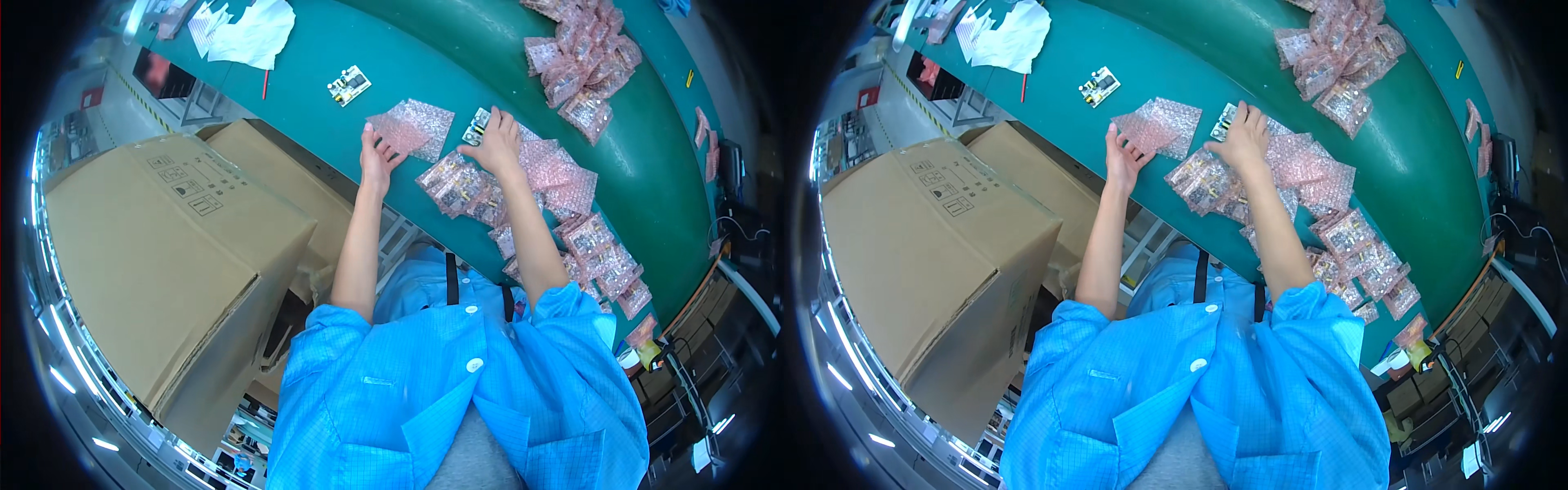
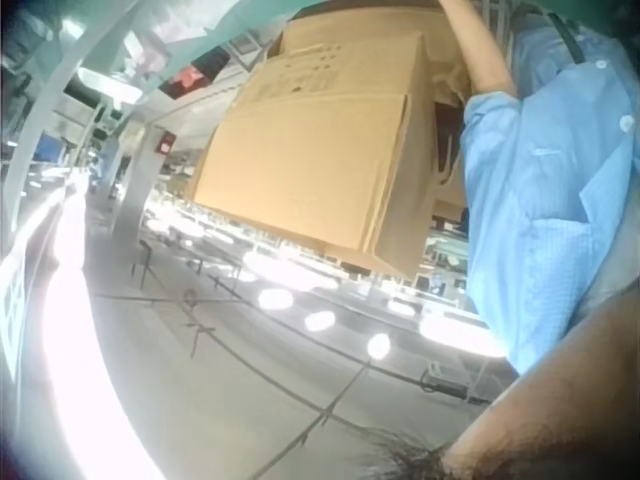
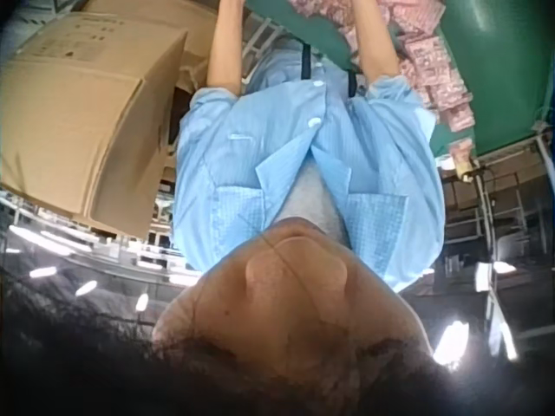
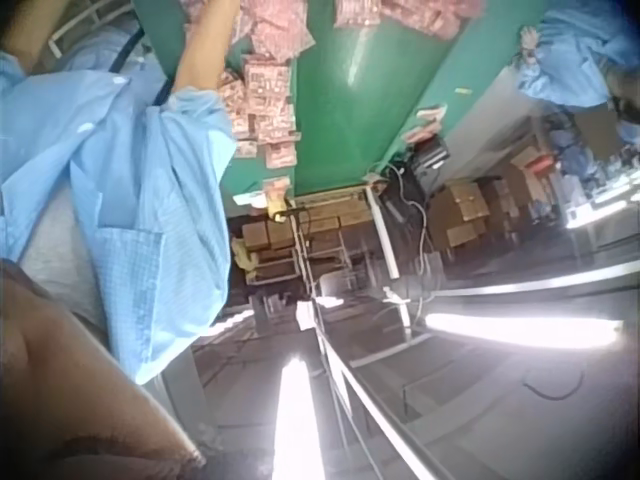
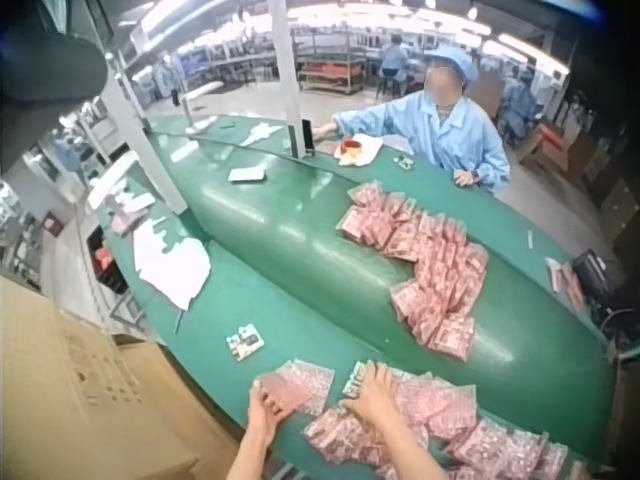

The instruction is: Packing electronic components inside pink bubble wrap bags into large cardboard boxes on a production line.

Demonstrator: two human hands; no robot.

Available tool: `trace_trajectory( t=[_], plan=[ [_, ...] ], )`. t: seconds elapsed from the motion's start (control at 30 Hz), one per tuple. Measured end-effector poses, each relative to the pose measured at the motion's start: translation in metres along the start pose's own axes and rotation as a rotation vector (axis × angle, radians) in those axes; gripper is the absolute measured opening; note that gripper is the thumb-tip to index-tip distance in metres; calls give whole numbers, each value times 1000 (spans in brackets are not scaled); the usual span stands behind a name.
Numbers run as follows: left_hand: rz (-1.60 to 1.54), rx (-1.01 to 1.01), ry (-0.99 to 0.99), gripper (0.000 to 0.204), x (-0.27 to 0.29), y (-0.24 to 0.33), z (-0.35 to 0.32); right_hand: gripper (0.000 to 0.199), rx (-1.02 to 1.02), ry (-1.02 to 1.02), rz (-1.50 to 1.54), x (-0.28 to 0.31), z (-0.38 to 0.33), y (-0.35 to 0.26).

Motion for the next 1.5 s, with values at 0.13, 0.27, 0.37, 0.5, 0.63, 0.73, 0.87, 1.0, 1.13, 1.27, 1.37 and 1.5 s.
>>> trace_trajectory(
  t=[0.13, 0.27, 0.37, 0.5, 0.63, 0.73, 0.87, 1.0, 1.13, 1.27, 1.37, 1.5],
  plan=[
    [273, -184, 10, 42, 5, 8, 10, 94, -55, -109, 27, -1, -3, 8],
    [520, -402, 257, 24, 25, 18, 20, 91, -75, -119, -5, 3, -2, 6],
    [296, -512, 377, 26, 50, 33, 26, 88, -14, -82, 77, 5, 6, 9],
    [1256, -785, 981, 38, 46, 34, 6, 88, 374, -108, 40, 1, 27, 12],
    [1466, -1262, 463, 47, -14, 31, -38, 84, 152, -142, 4, 7, 35, 18],
    [1683, -1307, 40, 42, -32, -1, -24, 78, -66, -185, 51, 3, 25, -3],
    [1707, -1056, -130, 34, -51, -14, -20, 73, -160, -148, 102, -1, 23, 11],
    [1595, -799, -15, 36, -69, -16, -12, 70, -145, -91, 275, 12, 32, 42],
    [1589, -926, 79, 32, -79, -7, -7, 79, -55, -187, 425, 14, 32, 55],
    [1474, -1113, -193, 16, -80, -11, 6, 81, 45, -196, 626, 4, 27, 62],
    [1496, -1027, -231, 11, -75, -15, 11, 83, 8, -233, 886, 0, 19, 62],
    [1465, -1023, -150, 15, -76, -18, 16, 75, -72, -317, 948, -7, 16, 64]
  ],
)
Point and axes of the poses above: each hand's wrist, its own z-axis towards the middle knuckle, its own x-axis out of the back of the hand, y = z × x, the point moved 3 cm from there along z, towards the middle knuckle, and after that the axes turned 4 degrees about z, right-handed, at the moved point
